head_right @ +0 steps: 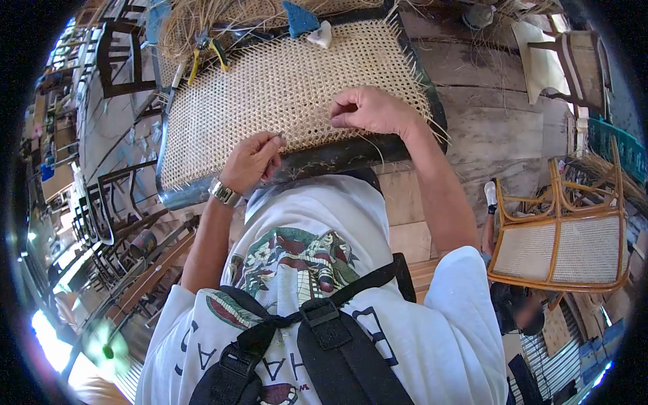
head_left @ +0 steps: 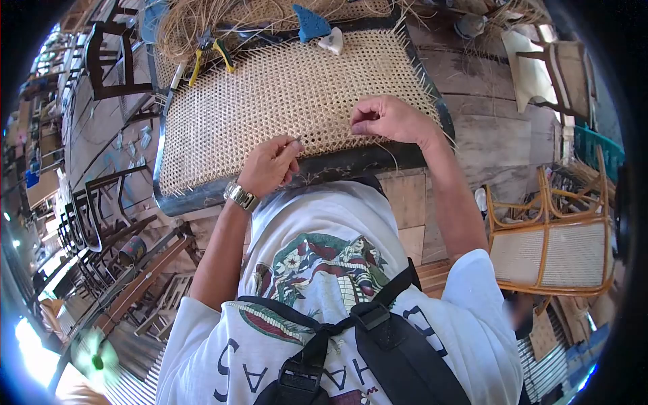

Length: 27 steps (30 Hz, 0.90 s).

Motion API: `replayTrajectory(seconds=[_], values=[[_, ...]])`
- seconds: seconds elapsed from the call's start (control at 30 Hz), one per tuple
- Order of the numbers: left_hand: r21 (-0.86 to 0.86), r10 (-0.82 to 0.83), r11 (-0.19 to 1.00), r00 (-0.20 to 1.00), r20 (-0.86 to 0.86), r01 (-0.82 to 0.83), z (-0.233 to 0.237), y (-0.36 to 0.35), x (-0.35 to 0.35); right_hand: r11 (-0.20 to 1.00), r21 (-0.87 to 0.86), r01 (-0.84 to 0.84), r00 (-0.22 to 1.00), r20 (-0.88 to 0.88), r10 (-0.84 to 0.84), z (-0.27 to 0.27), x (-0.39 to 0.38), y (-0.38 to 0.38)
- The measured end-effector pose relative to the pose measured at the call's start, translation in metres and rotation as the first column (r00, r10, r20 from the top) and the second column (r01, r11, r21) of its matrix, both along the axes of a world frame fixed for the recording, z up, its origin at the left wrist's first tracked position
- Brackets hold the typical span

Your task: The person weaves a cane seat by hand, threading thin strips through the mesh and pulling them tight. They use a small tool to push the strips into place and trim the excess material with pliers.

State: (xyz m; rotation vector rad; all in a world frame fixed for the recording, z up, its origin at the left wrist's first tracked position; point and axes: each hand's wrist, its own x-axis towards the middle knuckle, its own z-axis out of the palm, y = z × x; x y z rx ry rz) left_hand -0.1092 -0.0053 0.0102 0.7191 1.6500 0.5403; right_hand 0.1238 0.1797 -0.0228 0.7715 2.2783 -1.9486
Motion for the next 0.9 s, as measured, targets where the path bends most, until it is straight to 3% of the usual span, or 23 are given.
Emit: replayTrajectory(seconds=[0.03, 0.1, 0.13, 0.17, 0.23, 0.27, 0.3, 0.33, 0.37, 0.43, 0.5, 0.7, 0.77, 0.8, 0.83, 0.87, 0.9], values=[[-0.007, -0.005, 1.0, 1.0, 0.001, 0.005, 0.005, 0.007, 0.004, 1.0, -0.007, 0.005, 1.0, 0.001, -0.005, 0.0, 0.001, -0.001], [-0.026, -0.105, 0.994, 0.993, -0.061, 0.104, 0.008, 0.02, 0.011, 0.945, -0.278, 0.172, 0.954, -0.192, -0.23, 0.005, 0.005, -0.006], [0.033, -0.195, 0.979, 0.973, -0.12, 0.2, 0.001, 0.026, 0.011, 0.898, -0.351, 0.264, 0.893, -0.264, -0.366, 0.021, 0.006, -0.013], [0.035, -0.202, 0.978, 0.972, -0.117, 0.207, -0.004, 0.031, 0.01, 0.897, -0.348, 0.272, 0.891, -0.261, -0.372, 0.025, 0.01, -0.018], [0.055, -0.304, 0.945, 0.93, -0.207, 0.321, -0.007, 0.047, 0.015, 0.638, -0.648, 0.416, 0.662, -0.266, -0.701, 0.029, 0.019, -0.022], [0.03, -0.355, 0.929, 0.91, -0.213, 0.369, -0.01, 0.055, 0.017, 0.742, -0.405, 0.534, 0.745, -0.19, -0.64, 0.031, 0.024, -0.021], [0.034, -0.371, 0.922, 0.905, -0.206, 0.386, -0.01, 0.062, 0.019, 0.732, -0.4, 0.551, 0.734, -0.185, -0.653, 0.029, 0.025, -0.025], [0.082, -0.461, 0.86, 0.837, -0.294, 0.503, -0.009, 0.068, 0.022, 0.804, -0.087, 0.588, 0.803, -0.062, -0.593, 0.024, 0.026, -0.03], [0.121, -0.53, 0.783, 0.756, -0.385, 0.61, -0.009, 0.075, 0.024, 0.821, 0.23, 0.522, 0.829, 0.087, -0.552, 0.018, 0.026, -0.034], [0.098, -0.567, 0.76, 0.729, -0.384, 0.642, -0.016, 0.086, 0.026, 0.822, 0.26, 0.507, 0.837, 0.08, -0.542, 0.01, 0.022, -0.039], [0.036, -0.636, 0.65, 0.569, -0.521, 0.759, -0.021, 0.092, 0.029, 0.746, 0.55, 0.377, 0.838, 0.141, -0.527, 0.003, 0.016, -0.048], [0.011, -0.727, 0.537, 0.47, -0.5, 0.843, -0.021, 0.112, 0.038, 0.731, 0.55, 0.403, 0.79, 0.194, -0.581, 0.003, 0.012, -0.049], [-0.11, -0.755, 0.509, 0.382, -0.533, 0.853, -0.016, 0.119, 0.043, 0.728, 0.551, 0.408, 0.786, 0.193, -0.587, 0.006, 0.011, -0.046], [-0.117, -0.775, 0.432, 0.301, -0.555, 0.894, -0.016, 0.122, 0.043, 0.757, 0.491, 0.431, 0.806, 0.169, -0.568, 0.012, 0.01, -0.046], [-0.12, -0.778, 0.434, 0.304, -0.549, 0.893, -0.014, 0.122, 0.042, 0.786, 0.424, 0.45, 0.823, 0.145, -0.55, 0.017, 0.009, -0.049], [-0.071, -0.732, 0.552, 0.443, -0.517, 0.831, -0.012, 0.122, 0.039, 0.789, 0.419, 0.449, 0.823, 0.149, -0.548, 0.02, 0.009, -0.052], [-0.026, -0.666, 0.66, 0.569, -0.482, 0.751, -0.009, 0.123, 0.036, 0.772, 0.275, 0.573, 0.778, 0.112, -0.618, 0.023, 0.01, -0.053]])
